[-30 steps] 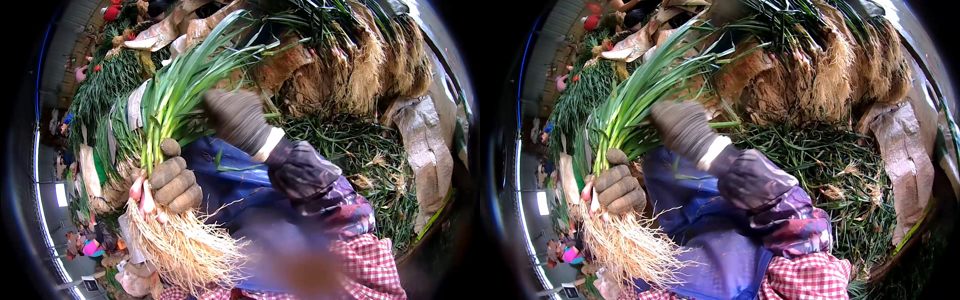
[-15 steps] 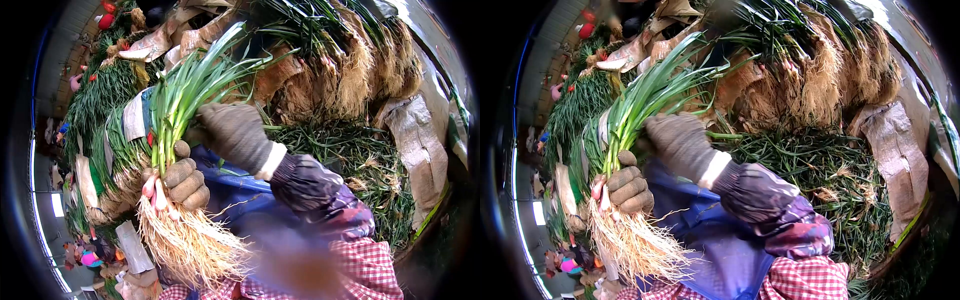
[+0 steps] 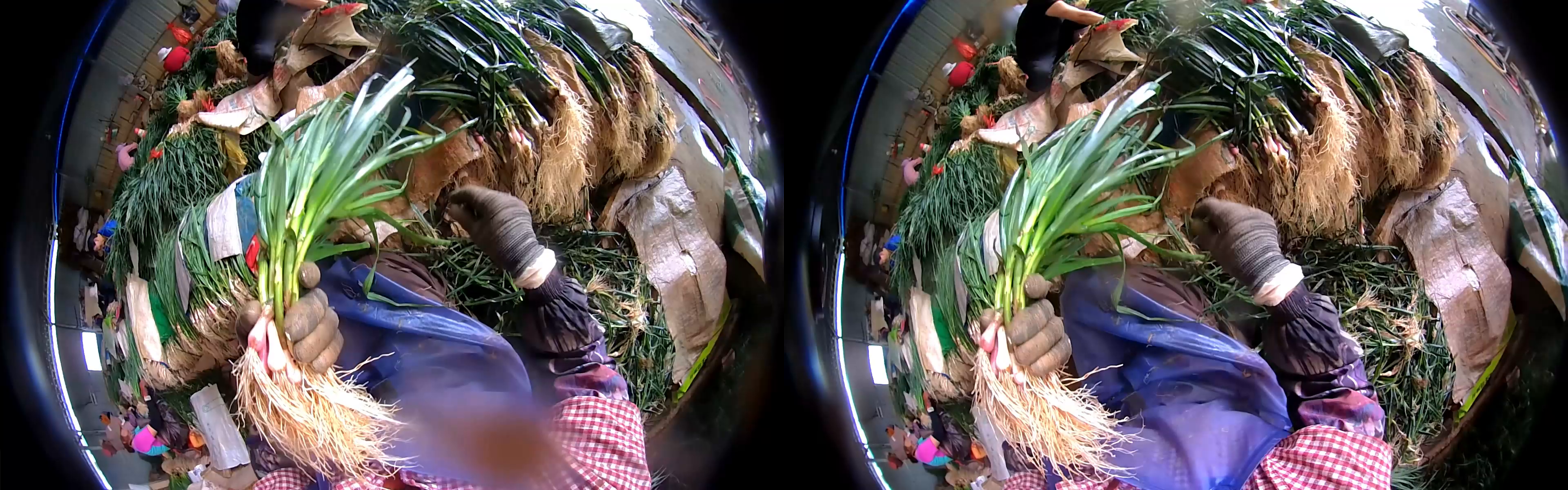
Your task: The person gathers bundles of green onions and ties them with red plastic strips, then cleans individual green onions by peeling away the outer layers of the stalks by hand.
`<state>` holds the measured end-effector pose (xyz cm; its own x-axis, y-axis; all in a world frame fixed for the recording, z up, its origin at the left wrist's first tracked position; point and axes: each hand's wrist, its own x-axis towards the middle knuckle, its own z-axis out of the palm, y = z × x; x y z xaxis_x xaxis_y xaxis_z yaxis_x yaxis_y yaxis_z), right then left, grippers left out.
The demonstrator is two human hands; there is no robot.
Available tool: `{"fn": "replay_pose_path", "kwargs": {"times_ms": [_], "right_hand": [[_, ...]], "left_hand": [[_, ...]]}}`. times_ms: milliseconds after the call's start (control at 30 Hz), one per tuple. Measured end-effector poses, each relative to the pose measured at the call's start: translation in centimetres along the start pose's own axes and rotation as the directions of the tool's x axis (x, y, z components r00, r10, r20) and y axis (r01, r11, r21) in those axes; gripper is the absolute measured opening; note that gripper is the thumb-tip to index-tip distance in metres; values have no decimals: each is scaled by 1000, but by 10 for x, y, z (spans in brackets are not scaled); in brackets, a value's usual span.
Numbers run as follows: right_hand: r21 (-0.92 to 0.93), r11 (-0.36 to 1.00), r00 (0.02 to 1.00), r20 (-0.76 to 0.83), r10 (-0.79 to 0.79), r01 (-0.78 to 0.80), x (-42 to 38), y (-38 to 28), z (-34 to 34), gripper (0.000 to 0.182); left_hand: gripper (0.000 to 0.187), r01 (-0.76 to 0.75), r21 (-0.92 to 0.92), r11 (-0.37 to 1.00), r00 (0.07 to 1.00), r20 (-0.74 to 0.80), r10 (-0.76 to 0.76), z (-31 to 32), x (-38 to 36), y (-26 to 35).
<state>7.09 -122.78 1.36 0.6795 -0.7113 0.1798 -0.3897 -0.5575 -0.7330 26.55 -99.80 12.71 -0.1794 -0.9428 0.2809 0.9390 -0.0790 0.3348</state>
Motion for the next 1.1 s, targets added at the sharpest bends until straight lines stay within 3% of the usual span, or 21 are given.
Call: {"fn": "replay_pose_path", "kwargs": {"times_ms": [33, 100, 133, 167, 200, 233, 300, 367, 400, 433, 500, 567, 633, 700, 833, 900, 933, 967, 1033, 1067, 1100], "right_hand": [[150, 987, 974, -226, -13, 48, 10, -12, -6, 18], [198, 941, 821, -558, -123, 276, 38, -10, -8, 9], [188, 932, 814, -558, -159, 311, 49, -11, -15, 12], [412, 851, 860, -502, -87, 327, 62, -6, -9, 15], [343, 906, 915, -390, -103, 248, 71, -6, -6, 14], [258, 952, 958, -272, -95, 167, 78, -3, -2, 15], [-231, 933, 956, -29, -291, 277, 96, 26, 25, 12], [-395, 914, 987, -88, -133, 88, 84, 52, 38, 18], [-359, 929, 996, -25, 90, -92, 72, 52, 30, 18], [-402, 909, 983, 85, 160, -113, 62, 65, 28, 18], [-462, 886, 936, 323, 138, 29, 39, 80, 8, 18], [-334, 935, 992, -89, 93, -117, 30, 78, -14, 17], [-116, 942, 907, -329, 264, -316, 49, 76, -39, 24], [-195, 887, 881, -321, 347, -420, 75, 80, -59, 34], [-443, 764, 880, -163, 446, -469, 115, 105, -40, 53], [-434, 789, 900, -229, 370, -435, 114, 86, -38, 43], [-270, 867, 895, -282, 345, -419, 112, 83, -34, 30], [-208, 934, 917, -339, 209, -289, 105, 78, -27, 22], [-293, 946, 971, -231, 70, -137, 95, 55, -25, 23], [-296, 932, 957, -259, 135, -211, 95, 50, -23, 23], [-147, 939, 918, -300, 258, -312, 97, 45, -29, 28]], "left_hand": [[71, 9, 4, 1000, 1000, -1, -9, 1, 2, -1], [71, 25, 18, 1000, 1000, -1, -25, -1, 6, -3], [70, 31, 26, 999, 1000, 2, -31, -1, 7, -3], [70, 31, 35, 999, 1000, 2, -31, -1, 7, 0], [70, 43, 37, 998, 999, 8, -44, -3, 10, 0], [70, 50, 36, 998, 999, 16, -51, -2, 11, 4], [69, 86, 60, 994, 995, 54, -89, 0, 14, 14], [69, 123, 119, 985, 984, 116, -137, 9, 14, 35], [69, 148, 171, 974, 972, 159, -176, 16, 12, 51], [69, 169, 237, 957, 952, 213, -221, 20, 12, 67], [68, 160, 378, 912, 912, 296, -282, 15, 16, 102], [69, 44, 486, 873, 921, 319, -224, -8, 26, 127], [69, -170, 442, 881, 976, 196, 90, -36, 37, 115], [66, -276, 432, 858, 957, 39, 288, -56, 58, 76], [62, -281, 308, 909, 926, -160, 341, -101, 62, 21], [59, -281, 247, 928, 922, -198, 332, -116, 48, 10], [58, -283, 223, 933, 920, -211, 330, -122, 42, 6], [57, -290, 200, 936, 918, -217, 331, -127, 35, 5], [55, -297, 175, 939, 915, -229, 333, -135, 23, 5], [54, -298, 164, 940, 913, -237, 331, -137, 19, 5], [53, -295, 160, 942, 916, -234, 327, -139, 16, 4]]}}
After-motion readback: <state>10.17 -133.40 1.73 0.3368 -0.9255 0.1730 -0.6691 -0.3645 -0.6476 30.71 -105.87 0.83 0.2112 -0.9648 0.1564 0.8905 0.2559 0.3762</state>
